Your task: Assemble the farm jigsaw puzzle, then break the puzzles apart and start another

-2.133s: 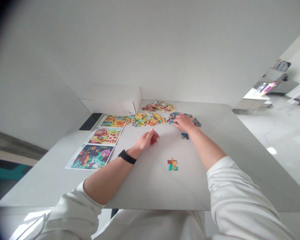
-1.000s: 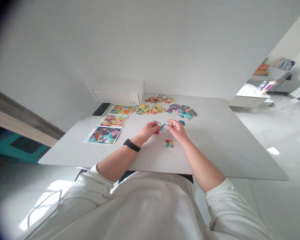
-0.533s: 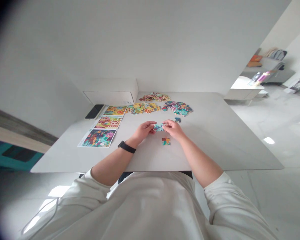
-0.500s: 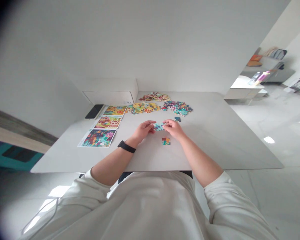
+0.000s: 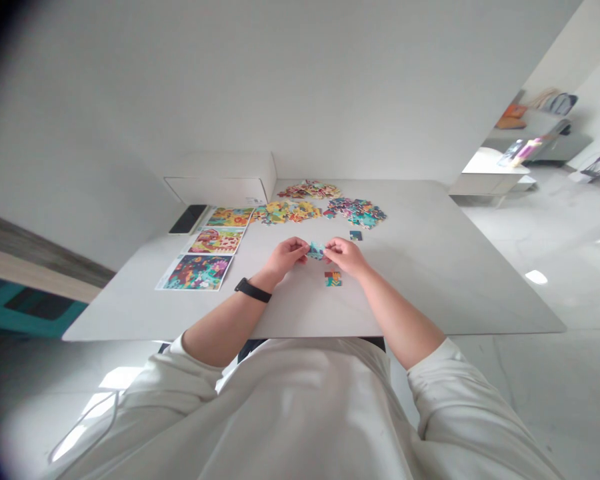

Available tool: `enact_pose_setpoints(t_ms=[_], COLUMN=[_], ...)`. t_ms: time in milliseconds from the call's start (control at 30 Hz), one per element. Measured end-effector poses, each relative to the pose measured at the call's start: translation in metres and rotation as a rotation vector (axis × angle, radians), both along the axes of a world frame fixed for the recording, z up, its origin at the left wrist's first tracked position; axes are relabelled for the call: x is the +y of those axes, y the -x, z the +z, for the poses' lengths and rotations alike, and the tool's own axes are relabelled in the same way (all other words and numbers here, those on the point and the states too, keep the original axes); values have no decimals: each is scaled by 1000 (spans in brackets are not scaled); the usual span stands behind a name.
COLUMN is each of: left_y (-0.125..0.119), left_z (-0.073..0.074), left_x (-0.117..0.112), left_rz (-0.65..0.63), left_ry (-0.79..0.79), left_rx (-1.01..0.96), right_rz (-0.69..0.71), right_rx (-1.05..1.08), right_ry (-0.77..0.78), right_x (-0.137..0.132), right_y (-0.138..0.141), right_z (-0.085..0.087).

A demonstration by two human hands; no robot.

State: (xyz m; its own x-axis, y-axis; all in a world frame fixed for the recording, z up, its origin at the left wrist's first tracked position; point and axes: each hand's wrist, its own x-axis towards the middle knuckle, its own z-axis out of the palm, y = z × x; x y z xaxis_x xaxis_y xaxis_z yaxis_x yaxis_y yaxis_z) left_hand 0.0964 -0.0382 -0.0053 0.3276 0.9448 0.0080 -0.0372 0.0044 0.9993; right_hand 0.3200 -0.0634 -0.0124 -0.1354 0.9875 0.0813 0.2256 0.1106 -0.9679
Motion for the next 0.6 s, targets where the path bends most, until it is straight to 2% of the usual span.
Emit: enact_pose_setpoints(t_ms=[233,433,600], left_y=[7,41,64], left_z=[5,25,33], left_x=[4,7,13], left_rz=[-14,-146,-260], left_ry=[-132,-362,-418], left_rx=[121,510,692], right_rz=[42,-17,14], right_rx=[-273,-327,-366], right_ry=[-90,-135,-105], right_x=[-6,-2,0], right_y=[-1,-10,-14], right_z=[1,2,-3])
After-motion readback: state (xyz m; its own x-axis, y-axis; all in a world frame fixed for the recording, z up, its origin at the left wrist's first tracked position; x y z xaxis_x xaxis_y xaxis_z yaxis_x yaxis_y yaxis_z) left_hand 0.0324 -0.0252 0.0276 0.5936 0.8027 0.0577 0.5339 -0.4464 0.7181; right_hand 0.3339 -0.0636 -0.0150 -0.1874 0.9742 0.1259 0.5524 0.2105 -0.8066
